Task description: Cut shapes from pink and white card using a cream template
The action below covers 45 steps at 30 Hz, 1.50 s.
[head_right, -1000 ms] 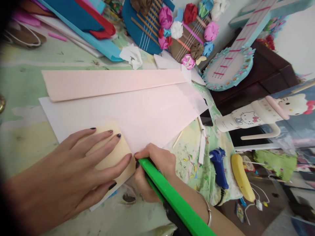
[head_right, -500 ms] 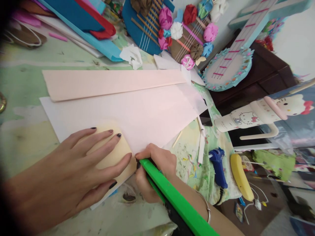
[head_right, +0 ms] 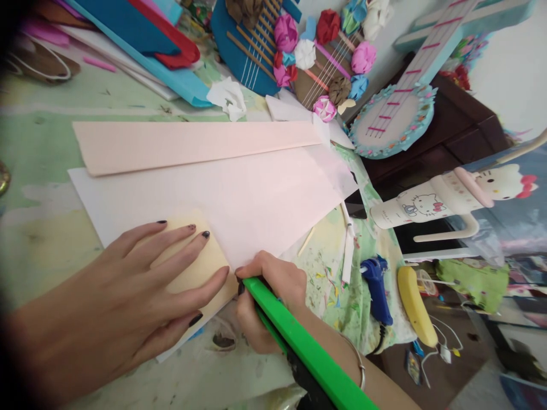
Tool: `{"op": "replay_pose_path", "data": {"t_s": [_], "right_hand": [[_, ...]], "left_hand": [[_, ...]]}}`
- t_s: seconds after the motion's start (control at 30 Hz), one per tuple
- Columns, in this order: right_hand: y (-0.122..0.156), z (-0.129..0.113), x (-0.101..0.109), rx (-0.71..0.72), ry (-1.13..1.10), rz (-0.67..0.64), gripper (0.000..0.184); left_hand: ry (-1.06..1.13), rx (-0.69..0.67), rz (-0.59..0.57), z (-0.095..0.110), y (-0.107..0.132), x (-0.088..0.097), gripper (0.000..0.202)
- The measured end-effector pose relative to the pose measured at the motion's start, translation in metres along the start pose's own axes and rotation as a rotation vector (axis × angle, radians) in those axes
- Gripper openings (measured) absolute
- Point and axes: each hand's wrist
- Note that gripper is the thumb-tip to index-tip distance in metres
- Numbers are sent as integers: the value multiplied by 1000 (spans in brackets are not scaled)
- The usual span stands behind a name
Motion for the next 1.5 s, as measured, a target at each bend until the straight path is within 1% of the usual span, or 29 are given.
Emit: {"op": "replay_pose_path", "data": {"t_s": [0.13, 0.37, 0.53, 0.67, 0.83, 0.97, 1.1, 1.33, 1.4, 1.5], "right_hand": [[0, -1, 0, -3, -3, 16, 20], [-2, -3, 2, -16, 2, 12, 19], [-1, -3, 2, -10, 5, 2, 20], [0, -4, 1, -23, 7, 11, 19], [-2, -6, 2, -8, 27, 27, 19], [-2, -6, 3, 4, 24, 40, 19], [1, -5, 3, -28, 26, 34, 19], [3, -4, 4, -4, 32, 32, 20], [3, -4, 4, -14, 29, 27, 19], [3, -5, 3, -3, 44, 52, 20]], "left_hand": [[-37, -36, -10, -1, 0, 0, 38], [-19, -28, 2, 0, 1, 0, 36], [-5, -12, -31, 0, 0, 0, 36], [3, -24, -7, -1, 1, -1, 36], [10, -15, -34, -1, 1, 0, 36], [18, -22, -18, -1, 0, 0, 36], [26, -12, -26, -1, 0, 1, 34], [2, -27, -14, -1, 1, -1, 36], [23, -14, -30, 0, 1, 0, 35], [71, 46, -63, 4, 0, 3, 35]]}}
Point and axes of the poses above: each hand's wrist, its own y-axis away from the middle knuckle, its own x-axis out of the back of the hand, z = x × y, and after that the axes turned 1 degree about y, right-handed
